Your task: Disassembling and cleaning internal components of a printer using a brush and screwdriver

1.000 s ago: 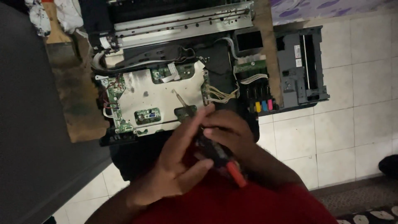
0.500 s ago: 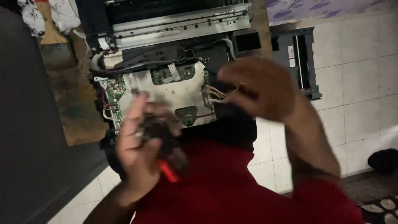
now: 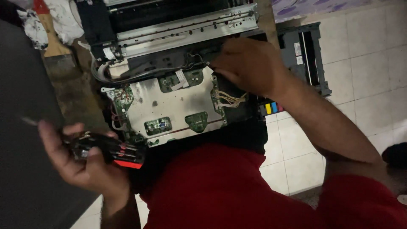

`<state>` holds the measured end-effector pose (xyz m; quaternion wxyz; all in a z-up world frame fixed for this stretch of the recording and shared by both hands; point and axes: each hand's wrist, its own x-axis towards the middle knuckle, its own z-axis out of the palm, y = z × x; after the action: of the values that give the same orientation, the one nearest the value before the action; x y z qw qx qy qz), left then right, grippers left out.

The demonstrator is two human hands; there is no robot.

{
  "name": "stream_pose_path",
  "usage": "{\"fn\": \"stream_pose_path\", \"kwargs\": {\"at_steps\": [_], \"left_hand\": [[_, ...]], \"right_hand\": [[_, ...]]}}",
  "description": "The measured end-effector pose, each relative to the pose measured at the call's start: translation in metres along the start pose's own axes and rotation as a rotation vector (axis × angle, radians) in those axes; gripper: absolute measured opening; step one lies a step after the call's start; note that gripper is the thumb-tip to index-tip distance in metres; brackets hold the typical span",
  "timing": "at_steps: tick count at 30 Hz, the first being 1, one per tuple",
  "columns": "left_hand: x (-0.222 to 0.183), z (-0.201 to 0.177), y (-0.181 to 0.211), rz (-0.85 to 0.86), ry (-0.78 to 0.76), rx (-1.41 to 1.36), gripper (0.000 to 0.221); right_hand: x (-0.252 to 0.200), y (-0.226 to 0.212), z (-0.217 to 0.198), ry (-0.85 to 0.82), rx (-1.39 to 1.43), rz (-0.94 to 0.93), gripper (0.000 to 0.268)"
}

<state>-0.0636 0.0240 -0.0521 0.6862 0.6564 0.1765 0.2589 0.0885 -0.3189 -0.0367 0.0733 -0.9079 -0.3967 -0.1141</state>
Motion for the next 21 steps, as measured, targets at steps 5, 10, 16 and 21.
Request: {"fn": "stream_pose_path", "kwargs": {"at_steps": [5, 10, 16, 21], "left_hand": [[-0.003, 0.003, 0.000, 0.135, -0.035, 0.108, 0.067], [-0.005, -0.003, -0.009, 0.077, 0.004, 0.024, 0.076], [-0.004, -0.005, -0.010, 0.119, -0.032, 0.084, 0.078], [-0.002, -0.006, -0.012, 0.122, -0.032, 0.066, 0.078]], "right_hand": [[0.004, -0.001, 0.004, 0.026, 0.124, -0.023, 0.004], [0.005, 0.004, 0.009, -0.008, 0.125, -0.042, 0.015], [0.005, 0.002, 0.007, 0.008, 0.135, -0.030, 0.013], [0.005, 0.002, 0.009, 0.014, 0.089, -0.034, 0.008]]}}
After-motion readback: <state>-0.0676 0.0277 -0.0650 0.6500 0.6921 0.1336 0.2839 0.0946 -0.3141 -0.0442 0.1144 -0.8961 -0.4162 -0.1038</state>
